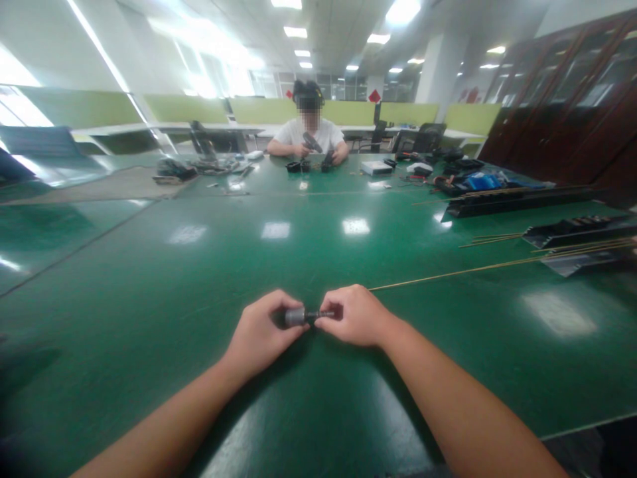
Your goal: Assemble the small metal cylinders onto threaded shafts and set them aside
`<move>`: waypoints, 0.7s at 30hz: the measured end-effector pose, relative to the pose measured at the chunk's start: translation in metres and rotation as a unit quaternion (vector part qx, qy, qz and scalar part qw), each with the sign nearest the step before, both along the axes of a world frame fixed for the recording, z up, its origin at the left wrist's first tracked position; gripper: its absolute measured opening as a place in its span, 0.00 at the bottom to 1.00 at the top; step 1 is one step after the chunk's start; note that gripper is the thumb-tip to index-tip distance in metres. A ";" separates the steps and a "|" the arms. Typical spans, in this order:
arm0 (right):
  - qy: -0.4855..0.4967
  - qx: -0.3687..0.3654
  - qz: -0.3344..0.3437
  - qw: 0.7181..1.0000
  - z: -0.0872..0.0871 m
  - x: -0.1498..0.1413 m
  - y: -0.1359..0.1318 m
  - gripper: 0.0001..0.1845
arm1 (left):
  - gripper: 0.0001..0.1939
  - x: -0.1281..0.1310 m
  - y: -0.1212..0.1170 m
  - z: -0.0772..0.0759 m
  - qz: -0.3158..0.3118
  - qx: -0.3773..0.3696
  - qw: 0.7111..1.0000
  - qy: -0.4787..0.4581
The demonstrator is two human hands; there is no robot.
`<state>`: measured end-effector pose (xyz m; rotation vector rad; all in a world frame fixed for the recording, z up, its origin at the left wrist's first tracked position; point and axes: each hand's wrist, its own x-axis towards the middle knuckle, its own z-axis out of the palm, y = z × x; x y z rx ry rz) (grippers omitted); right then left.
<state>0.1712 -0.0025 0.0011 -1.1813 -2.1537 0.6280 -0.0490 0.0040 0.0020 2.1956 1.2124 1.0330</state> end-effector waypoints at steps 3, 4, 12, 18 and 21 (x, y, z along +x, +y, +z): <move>-0.006 0.004 -0.006 1.000 0.000 0.001 0.001 0.05 | 0.09 0.000 0.000 0.002 0.006 -0.002 1.000 0.001; -0.007 0.005 -0.007 1.000 0.000 0.001 0.001 0.05 | 0.09 0.000 0.000 0.002 0.007 -0.003 1.000 0.002; -0.006 0.007 -0.017 1.000 0.000 0.003 0.003 0.06 | 0.09 -0.001 0.002 0.002 0.016 -0.006 1.000 0.000; -0.010 0.009 -0.020 1.000 0.002 0.005 0.004 0.05 | 0.09 -0.001 0.001 0.004 0.021 -0.009 1.000 0.007; -0.011 0.011 -0.017 1.000 0.003 0.006 0.003 0.05 | 0.08 -0.001 0.001 0.005 0.021 -0.005 1.000 0.009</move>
